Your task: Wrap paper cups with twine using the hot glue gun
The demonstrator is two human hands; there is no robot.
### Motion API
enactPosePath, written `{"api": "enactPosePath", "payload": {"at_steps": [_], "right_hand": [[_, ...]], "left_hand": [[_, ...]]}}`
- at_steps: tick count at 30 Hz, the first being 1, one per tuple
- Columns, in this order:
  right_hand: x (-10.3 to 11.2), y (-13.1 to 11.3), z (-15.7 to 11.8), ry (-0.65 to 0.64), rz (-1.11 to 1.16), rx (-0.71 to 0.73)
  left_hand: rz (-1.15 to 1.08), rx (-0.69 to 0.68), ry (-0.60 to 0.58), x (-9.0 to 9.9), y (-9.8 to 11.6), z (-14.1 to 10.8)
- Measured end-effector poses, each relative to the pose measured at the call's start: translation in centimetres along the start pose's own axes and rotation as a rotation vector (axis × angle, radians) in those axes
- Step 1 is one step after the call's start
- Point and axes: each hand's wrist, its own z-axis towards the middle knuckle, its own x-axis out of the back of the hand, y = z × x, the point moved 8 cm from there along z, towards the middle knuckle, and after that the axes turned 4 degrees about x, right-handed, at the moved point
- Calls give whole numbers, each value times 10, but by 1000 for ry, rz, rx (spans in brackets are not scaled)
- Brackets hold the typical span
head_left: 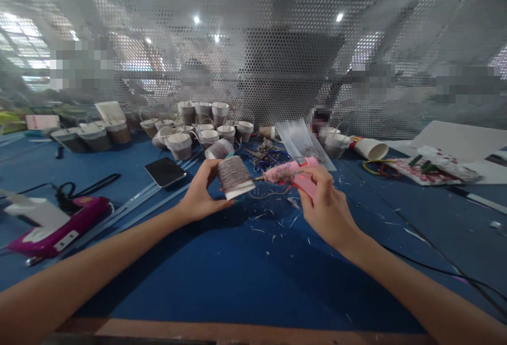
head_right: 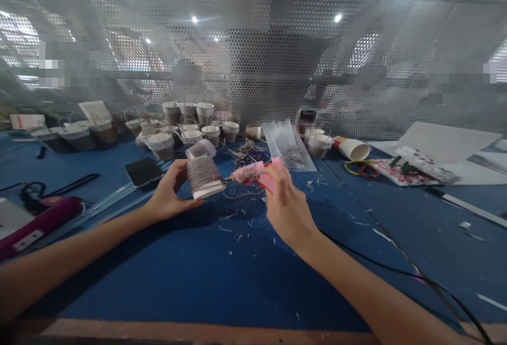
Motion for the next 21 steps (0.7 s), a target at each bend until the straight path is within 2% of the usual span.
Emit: {"api": "enactPosePath", "payload": {"at_steps": [3,5,11,14,17,19,21], "right_hand": [[-3,0,-1,-15,-6,-6],[-7,4,-2,-59,-22,-66],[-15,51,-14,-389,-142,-576],[-14,77,-23,-553,-233,-759],[-11,99,-34,-654,-323,-925],[-9,104,-37,-651,-381,-950],[-7,100,-30,-572,-443,-855]], "left_hand": [[-18,-35,13,1,4,0],[-22,-39,18,1,4,-1],[8,-14,24,3,-4,-1],[20,-22,10,2,-5,-1],[56,-17,-11,1,-4,-2],[77,-5,-31,-1,-5,-3],[105,11,-53,-3,-6,-3]]}}
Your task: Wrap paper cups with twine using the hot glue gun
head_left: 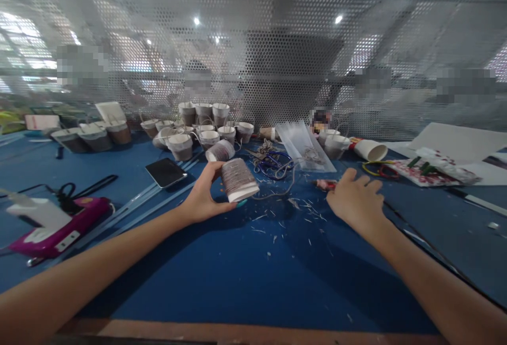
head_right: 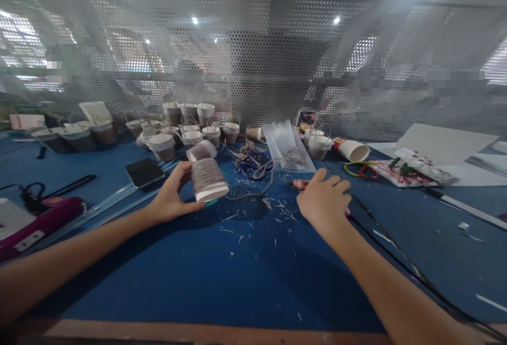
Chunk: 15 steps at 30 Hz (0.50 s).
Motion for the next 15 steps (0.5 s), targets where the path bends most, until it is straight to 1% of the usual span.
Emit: {"api": "enactPosePath", "payload": {"at_steps": [2,3,4,5,6,7,8,9,10,11,13,15], "right_hand": [[11,-16,-7,154,31,143],[16,-26,-13,215,107,241],[20,-38,-21,242,231,356],[22,-50,-31,222,398,486],[23,-63,-43,165,592,619],[23,-76,-56,56,791,747],[22,-87,-69,-72,967,845],[21,-95,-80,-180,1097,906],[19,-101,-90,-278,1180,950],[16,-106,-98,-364,1222,981],[8,-113,-108,-500,1217,1014],[0,-115,-110,-587,1192,1013]], "left_hand": [[39,9,-27,-3,0,0],[56,10,-42,-4,0,1],[71,10,-54,-5,1,1],[85,9,-62,-6,2,2],[100,11,-65,-6,3,2],[116,17,-68,-6,4,3],[134,24,-69,-6,5,3],[153,31,-68,-6,6,3],[171,37,-69,-6,7,3],[186,39,-70,-6,9,3],[206,34,-75,-7,12,3],[216,19,-76,-8,15,3]]}}
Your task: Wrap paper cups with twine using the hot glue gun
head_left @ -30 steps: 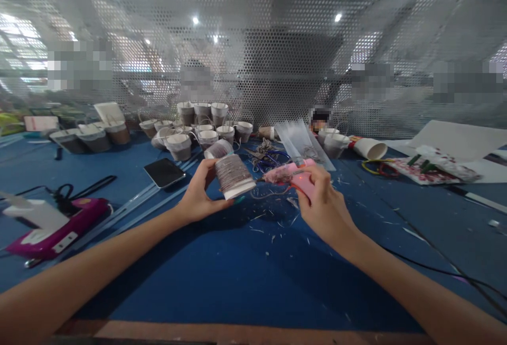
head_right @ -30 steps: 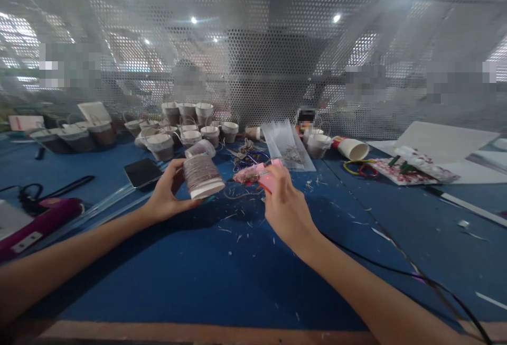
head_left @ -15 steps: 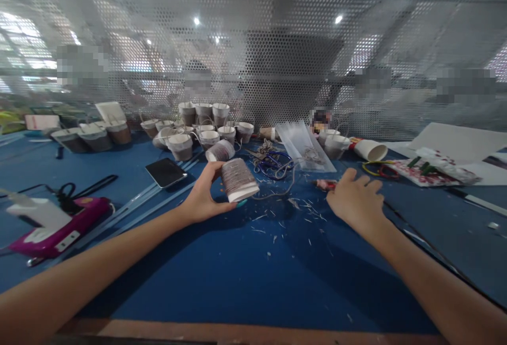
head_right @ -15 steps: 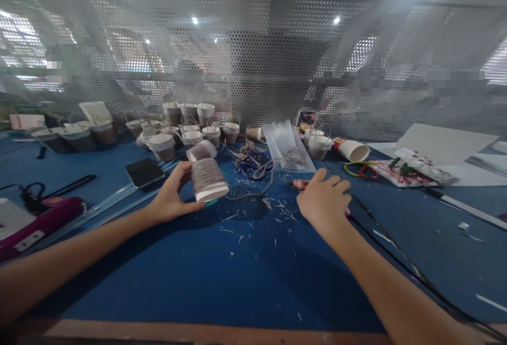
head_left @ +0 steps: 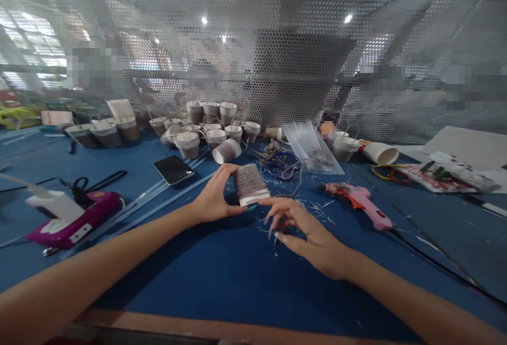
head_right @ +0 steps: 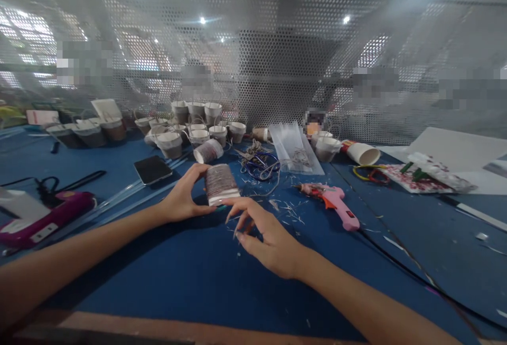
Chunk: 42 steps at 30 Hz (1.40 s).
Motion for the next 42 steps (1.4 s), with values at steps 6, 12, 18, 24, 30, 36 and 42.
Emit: {"api": "enactPosePath", "payload": {"at_steps": [6,12,18,24,30,36,42], "right_hand": [[2,12,5,24,251,-98],[7,18,7,122,523,-171],[16,20,6,208,670,-267],[26,39,2,319,780,-458],[39,52,-4,470,626,-536],[71,37,-12,583,-269,-418],[69,31,-8,483,-515,-333]], "left_hand": [[-11,-46,18,0,0,-2],[-93,-81,54,4,-1,-4],[-201,-71,84,6,-6,-4],[-306,-100,79,8,-3,-5],[-273,-59,113,9,-9,-5],[-135,61,36,1,-22,-3],[-38,45,-98,-8,-19,-2]]}}
